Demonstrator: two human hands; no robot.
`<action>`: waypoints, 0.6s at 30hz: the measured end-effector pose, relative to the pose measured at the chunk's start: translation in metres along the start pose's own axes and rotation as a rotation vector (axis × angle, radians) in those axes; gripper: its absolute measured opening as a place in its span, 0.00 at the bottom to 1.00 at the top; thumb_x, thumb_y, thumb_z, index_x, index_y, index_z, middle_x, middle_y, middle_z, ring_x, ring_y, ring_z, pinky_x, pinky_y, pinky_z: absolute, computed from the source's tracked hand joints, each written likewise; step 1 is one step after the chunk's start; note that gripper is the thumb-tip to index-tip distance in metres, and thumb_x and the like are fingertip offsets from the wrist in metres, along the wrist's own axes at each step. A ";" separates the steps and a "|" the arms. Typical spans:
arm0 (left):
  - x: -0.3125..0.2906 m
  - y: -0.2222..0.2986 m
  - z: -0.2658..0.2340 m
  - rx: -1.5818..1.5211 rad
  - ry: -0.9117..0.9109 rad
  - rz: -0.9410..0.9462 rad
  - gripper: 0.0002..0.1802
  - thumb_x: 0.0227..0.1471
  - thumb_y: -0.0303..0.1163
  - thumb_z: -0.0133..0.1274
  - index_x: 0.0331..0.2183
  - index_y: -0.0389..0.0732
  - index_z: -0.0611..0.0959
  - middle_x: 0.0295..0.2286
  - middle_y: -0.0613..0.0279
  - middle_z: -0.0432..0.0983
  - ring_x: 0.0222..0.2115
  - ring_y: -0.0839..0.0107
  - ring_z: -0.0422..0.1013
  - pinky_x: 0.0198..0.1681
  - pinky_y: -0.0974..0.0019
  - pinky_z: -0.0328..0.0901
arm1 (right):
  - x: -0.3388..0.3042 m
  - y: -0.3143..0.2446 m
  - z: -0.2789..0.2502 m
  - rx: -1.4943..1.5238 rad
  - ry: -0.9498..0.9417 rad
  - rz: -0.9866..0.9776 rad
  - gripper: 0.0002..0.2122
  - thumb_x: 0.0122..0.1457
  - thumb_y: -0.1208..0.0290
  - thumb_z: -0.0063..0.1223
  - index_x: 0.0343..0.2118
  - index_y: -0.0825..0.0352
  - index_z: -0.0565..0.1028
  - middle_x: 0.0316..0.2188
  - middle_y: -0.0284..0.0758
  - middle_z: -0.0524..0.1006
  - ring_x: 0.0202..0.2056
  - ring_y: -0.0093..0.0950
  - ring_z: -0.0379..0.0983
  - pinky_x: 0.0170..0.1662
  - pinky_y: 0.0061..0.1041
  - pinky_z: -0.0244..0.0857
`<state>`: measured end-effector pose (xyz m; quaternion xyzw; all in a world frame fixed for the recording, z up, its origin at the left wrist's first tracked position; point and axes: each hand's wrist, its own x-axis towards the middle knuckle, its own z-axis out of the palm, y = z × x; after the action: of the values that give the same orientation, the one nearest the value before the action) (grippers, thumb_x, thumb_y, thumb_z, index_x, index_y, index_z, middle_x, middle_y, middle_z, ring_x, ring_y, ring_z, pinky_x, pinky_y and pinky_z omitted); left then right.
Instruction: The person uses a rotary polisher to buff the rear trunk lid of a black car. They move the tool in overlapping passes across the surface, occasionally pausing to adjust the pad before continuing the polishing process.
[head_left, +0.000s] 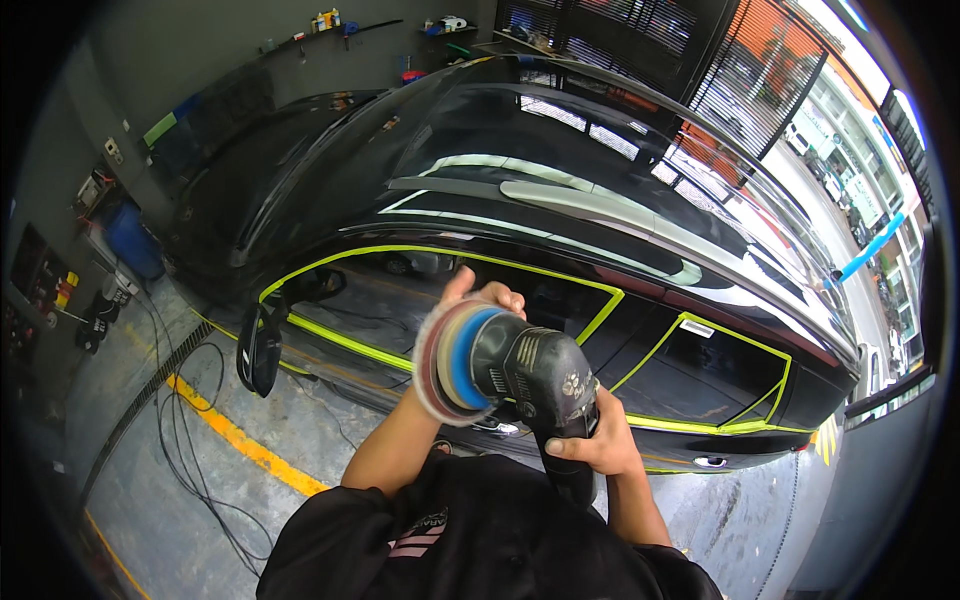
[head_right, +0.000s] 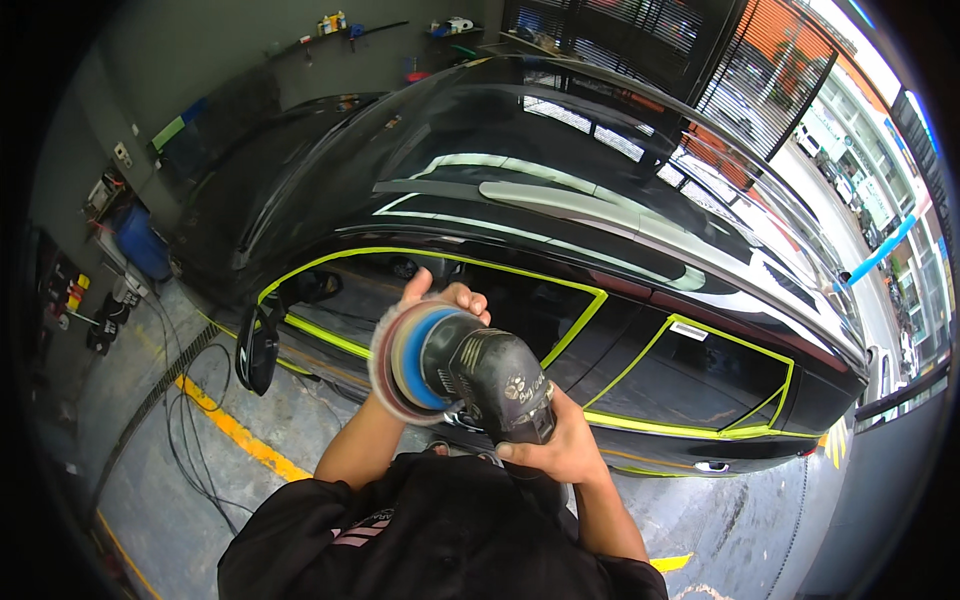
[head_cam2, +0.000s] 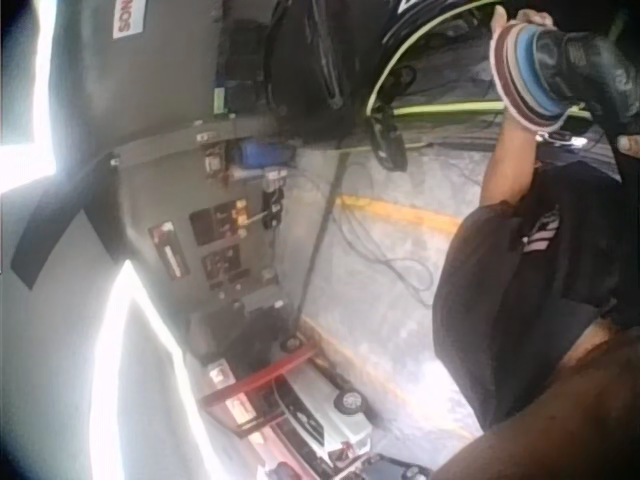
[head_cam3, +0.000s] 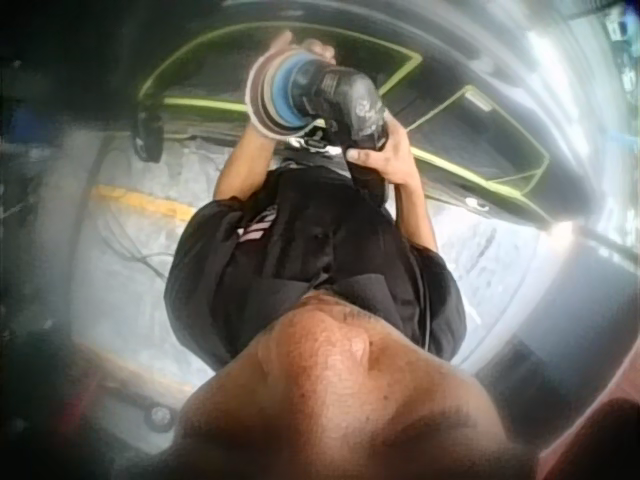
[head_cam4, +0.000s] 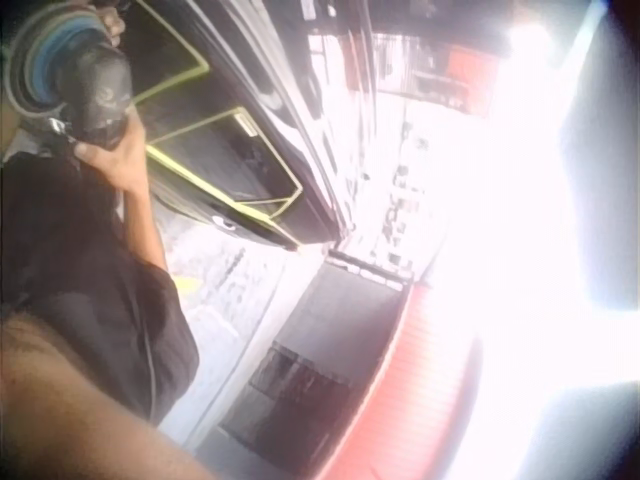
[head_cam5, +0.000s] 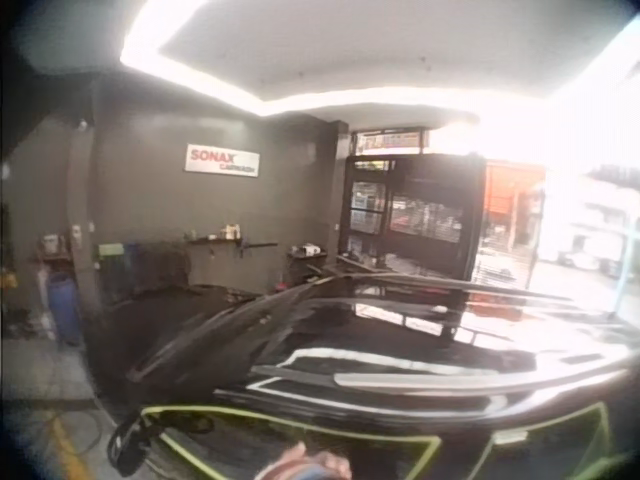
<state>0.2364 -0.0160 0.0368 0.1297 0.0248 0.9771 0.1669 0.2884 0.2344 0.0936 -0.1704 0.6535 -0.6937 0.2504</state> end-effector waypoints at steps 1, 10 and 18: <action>-0.001 -0.002 -0.001 -0.017 -0.006 -0.010 0.41 0.73 0.59 0.28 0.42 0.31 0.81 0.42 0.49 0.77 0.49 0.54 0.77 0.54 0.51 0.74 | 0.001 0.001 0.000 0.009 -0.002 -0.001 0.42 0.42 0.70 0.80 0.61 0.76 0.68 0.51 0.38 0.78 0.52 0.27 0.74 0.60 0.30 0.67; -0.025 -0.011 -0.031 -0.166 -0.041 -0.024 0.41 0.71 0.61 0.36 0.52 0.28 0.77 0.52 0.41 0.74 0.57 0.47 0.71 0.61 0.43 0.70 | -0.001 0.014 -0.003 -0.033 -0.004 0.038 0.41 0.40 0.72 0.79 0.59 0.75 0.70 0.50 0.38 0.79 0.52 0.27 0.75 0.60 0.31 0.67; -0.038 -0.009 -0.034 0.248 0.146 0.206 0.39 0.72 0.58 0.33 0.60 0.32 0.74 0.56 0.44 0.77 0.56 0.52 0.75 0.60 0.51 0.71 | -0.001 0.016 -0.006 -0.071 0.046 0.031 0.40 0.42 0.69 0.79 0.60 0.75 0.70 0.51 0.39 0.79 0.52 0.27 0.75 0.60 0.30 0.66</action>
<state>0.2652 -0.0204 -0.0063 0.0799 0.1436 0.9853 0.0462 0.2877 0.2397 0.0774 -0.1532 0.6860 -0.6697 0.2397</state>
